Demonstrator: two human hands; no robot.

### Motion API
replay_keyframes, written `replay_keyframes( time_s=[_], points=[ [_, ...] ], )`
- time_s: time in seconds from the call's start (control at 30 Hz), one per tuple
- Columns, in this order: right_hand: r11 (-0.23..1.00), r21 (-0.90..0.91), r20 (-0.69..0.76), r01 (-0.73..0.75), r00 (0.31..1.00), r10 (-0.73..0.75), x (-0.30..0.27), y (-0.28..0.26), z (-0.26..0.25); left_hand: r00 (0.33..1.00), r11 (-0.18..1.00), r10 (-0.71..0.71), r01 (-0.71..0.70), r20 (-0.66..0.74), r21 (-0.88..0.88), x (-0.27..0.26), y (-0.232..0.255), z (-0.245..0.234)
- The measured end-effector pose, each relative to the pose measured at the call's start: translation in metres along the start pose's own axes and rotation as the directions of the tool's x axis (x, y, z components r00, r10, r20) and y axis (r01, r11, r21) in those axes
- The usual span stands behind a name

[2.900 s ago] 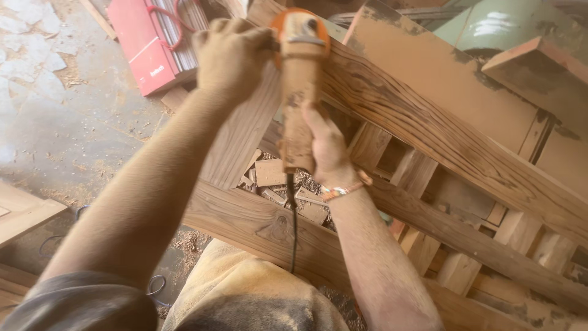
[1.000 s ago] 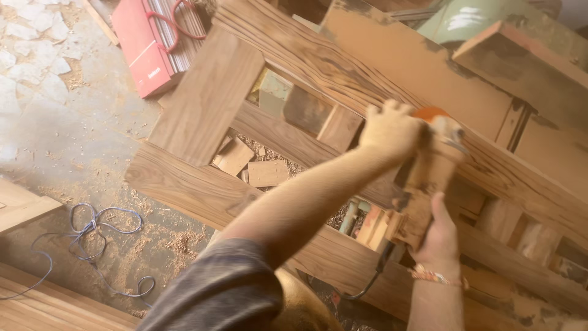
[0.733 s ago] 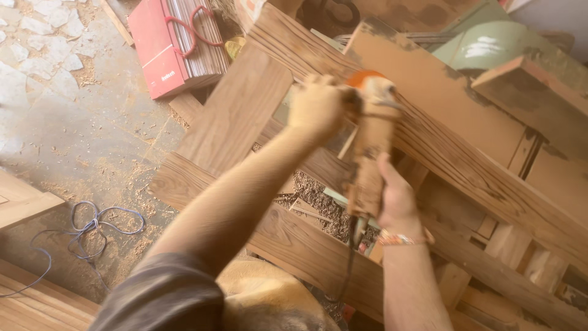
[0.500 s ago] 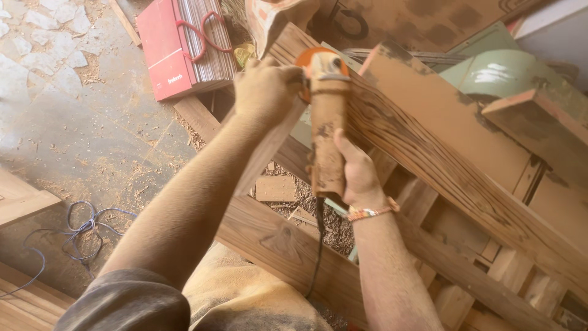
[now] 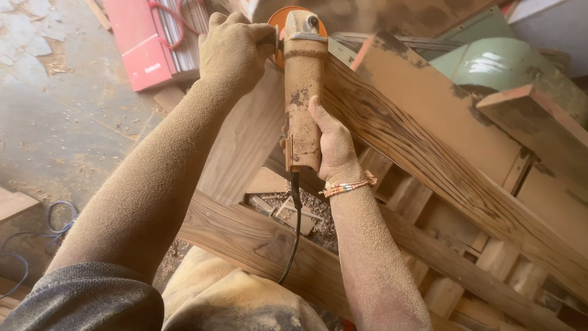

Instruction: The person uses an electric sander to smooth the surface of a wooden frame with carved details. They move the tool across the flat surfaces and edges of the wood, generating sawdust.

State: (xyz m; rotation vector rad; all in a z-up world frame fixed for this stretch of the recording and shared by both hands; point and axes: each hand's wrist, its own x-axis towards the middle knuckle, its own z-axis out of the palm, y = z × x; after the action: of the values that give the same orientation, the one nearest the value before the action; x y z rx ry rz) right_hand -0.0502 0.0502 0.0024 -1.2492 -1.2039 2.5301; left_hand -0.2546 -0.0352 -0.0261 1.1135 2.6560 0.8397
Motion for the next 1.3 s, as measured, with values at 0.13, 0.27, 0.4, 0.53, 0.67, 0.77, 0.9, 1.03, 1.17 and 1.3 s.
replay_keyframes(
  time_s=[0.13, 0.27, 0.4, 0.53, 0.67, 0.77, 0.9, 1.03, 1.17, 1.3],
  points=[
    [0.997, 0.07, 0.037, 0.024, 0.999, -0.027, -0.017, 0.001, -0.025, 0.996, 1.0, -0.014, 0.015, 0.087, -0.012, -0.003, 0.03, 0.018],
    [0.987, 0.157, 0.029, 0.032, 0.999, -0.037, -0.043, 0.006, -0.06, 0.993, 1.0, -0.008, 0.008, 0.115, -0.001, -0.016, 0.073, 0.033],
    [0.982, 0.184, -0.05, 0.05, 0.998, -0.042, -0.073, 0.007, -0.101, 0.965, 0.999, 0.043, -0.05, 0.259, 0.021, -0.029, 0.122, 0.049],
    [0.982, 0.172, -0.193, 0.083, 0.98, -0.049, -0.117, 0.009, -0.143, 0.933, 0.991, 0.121, -0.13, 0.34, 0.004, -0.045, 0.179, 0.074],
    [0.973, 0.197, -0.223, 0.12, 0.972, -0.075, -0.158, 0.014, -0.192, 0.903, 0.98, 0.194, -0.199, 0.383, -0.027, -0.067, 0.237, 0.103],
    [0.97, 0.202, -0.268, 0.134, 0.96, -0.077, -0.187, 0.017, -0.233, 0.874, 0.956, 0.271, -0.292, 0.403, -0.01, -0.085, 0.283, 0.124],
    [0.968, 0.14, -0.398, 0.21, 0.907, -0.139, -0.228, 0.022, -0.282, 0.799, 0.946, 0.318, -0.302, 0.51, -0.116, -0.106, 0.349, 0.147],
    [0.967, 0.099, -0.495, 0.234, 0.855, -0.156, -0.266, 0.023, -0.328, 0.695, 0.918, 0.365, -0.38, 0.619, -0.114, -0.124, 0.412, 0.168],
    [0.957, 0.062, -0.617, 0.284, 0.764, -0.187, -0.296, 0.026, -0.364, 0.631, 0.901, 0.388, -0.414, 0.672, -0.131, -0.142, 0.461, 0.179],
    [0.941, 0.104, -0.614, 0.323, 0.765, -0.195, -0.329, 0.035, -0.39, 0.602, 0.887, 0.441, -0.407, 0.665, -0.22, -0.164, 0.498, 0.185]
  ],
)
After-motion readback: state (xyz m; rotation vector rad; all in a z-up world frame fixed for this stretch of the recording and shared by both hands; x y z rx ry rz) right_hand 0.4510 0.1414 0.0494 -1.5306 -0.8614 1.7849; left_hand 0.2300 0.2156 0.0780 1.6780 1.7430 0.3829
